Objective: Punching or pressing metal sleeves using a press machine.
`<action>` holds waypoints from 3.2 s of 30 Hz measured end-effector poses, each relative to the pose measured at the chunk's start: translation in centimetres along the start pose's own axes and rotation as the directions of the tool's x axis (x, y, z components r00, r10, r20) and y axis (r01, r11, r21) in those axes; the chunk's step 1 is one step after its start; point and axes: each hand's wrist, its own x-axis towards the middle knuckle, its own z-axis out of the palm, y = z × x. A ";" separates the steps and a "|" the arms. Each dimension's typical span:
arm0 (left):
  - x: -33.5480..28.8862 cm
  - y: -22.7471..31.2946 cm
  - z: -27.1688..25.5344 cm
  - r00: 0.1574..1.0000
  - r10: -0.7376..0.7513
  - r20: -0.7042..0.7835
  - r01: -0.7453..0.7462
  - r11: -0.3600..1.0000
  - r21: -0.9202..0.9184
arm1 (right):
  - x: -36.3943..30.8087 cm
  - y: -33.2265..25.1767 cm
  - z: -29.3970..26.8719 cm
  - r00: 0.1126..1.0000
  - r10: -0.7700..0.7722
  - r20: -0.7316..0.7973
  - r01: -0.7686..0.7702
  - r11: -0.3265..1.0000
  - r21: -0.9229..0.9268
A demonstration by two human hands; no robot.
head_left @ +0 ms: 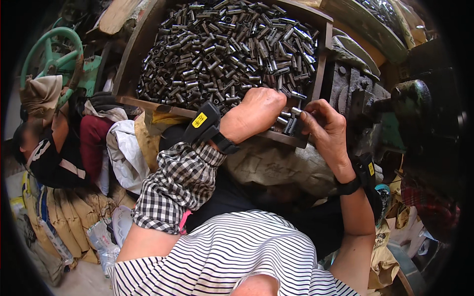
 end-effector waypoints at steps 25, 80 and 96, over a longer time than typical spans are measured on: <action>-0.4 1.2 -1.7 0.966 -0.111 0.235 0.220 -0.132 -0.967 | -0.3 1.4 -1.6 0.959 0.268 0.089 -0.257 0.699 0.667; -4.9 6.3 -2.2 0.923 -0.306 0.233 0.193 -0.154 -0.969 | -15.6 -1.7 -22.2 0.316 -0.331 -0.889 0.295 0.925 -0.239; 10.3 6.7 1.0 0.981 -0.179 0.079 0.079 -0.007 -0.997 | -16.3 -11.5 -28.5 0.331 -0.126 -0.935 0.084 0.991 -0.104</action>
